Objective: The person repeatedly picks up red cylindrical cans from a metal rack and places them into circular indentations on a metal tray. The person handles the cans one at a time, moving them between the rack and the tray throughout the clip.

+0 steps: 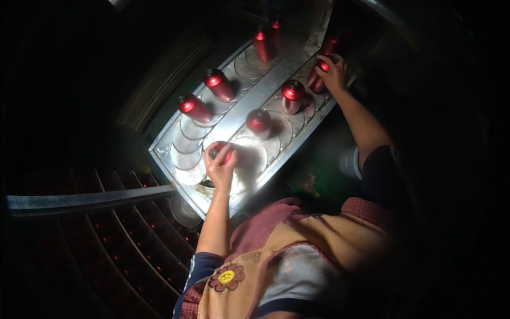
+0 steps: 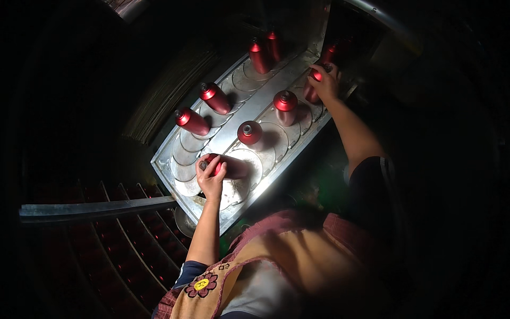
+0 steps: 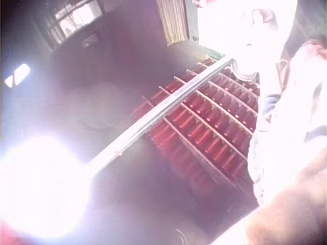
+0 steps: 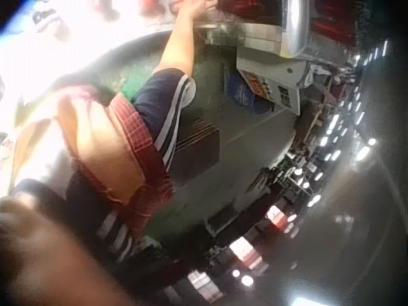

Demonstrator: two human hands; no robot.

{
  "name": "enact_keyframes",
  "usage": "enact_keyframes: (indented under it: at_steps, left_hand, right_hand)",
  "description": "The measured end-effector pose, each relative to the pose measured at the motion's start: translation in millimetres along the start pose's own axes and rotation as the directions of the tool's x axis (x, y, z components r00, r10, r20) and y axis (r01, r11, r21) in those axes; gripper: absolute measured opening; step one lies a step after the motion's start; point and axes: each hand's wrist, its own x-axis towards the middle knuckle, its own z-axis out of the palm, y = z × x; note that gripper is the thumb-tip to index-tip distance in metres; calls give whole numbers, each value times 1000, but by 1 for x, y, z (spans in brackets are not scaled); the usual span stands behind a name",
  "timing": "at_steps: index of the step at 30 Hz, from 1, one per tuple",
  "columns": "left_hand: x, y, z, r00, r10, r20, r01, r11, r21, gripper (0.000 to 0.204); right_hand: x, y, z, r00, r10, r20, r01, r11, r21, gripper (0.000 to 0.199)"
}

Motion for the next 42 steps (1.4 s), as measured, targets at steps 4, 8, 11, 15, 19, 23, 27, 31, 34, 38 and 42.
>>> enact_keyframes:
  at_steps: [4,8,11,15,19,23,27,31,34,38,42]
  left_hand:
    - [8,12,53,988,139,70,-152,961,229,28]
    - [14,25,79,958,29,284,-83,980,180,41]
    - [16,45,63,981,43,188,-68,990,126,34]
    - [-4,67,1,995,26,98,-21,998,-56,21]
    - [-74,78,-67,938,-323,123,345,897,-277,18]
    - [-183,90,-180,819,-565,98,568,773,-284,17]
    - [-281,133,-305,909,-414,-48,367,849,-380,18]
    - [-376,198,-460,952,-253,-172,174,911,-374,18]
    - [-435,243,-583,936,-94,-338,44,987,-152,17]
    - [-473,279,-726,720,-47,-693,358,880,313,30]
    - [-455,267,-863,394,-31,-919,673,691,265,41]
  right_hand:
    - [11,37,62,996,15,84,-12,999,-42,49]
    - [25,93,100,978,-14,206,41,991,-126,48]
    - [38,126,97,982,-28,184,77,962,-261,45]
    - [31,142,45,973,-215,-85,211,976,-52,33]
    - [-14,88,-9,968,-234,-90,250,913,322,31]
    - [-114,-66,-23,961,-247,121,100,722,685,25]
    - [-216,-278,-60,829,-533,168,45,363,931,27]
    - [-302,-517,-114,593,-802,-73,154,24,988,25]
    - [-346,-676,-163,342,-899,-273,250,-193,949,18]
    - [-403,-866,-212,39,-860,-509,229,-488,842,33]
    - [-468,-1033,-242,-76,-813,-577,168,-581,796,47]
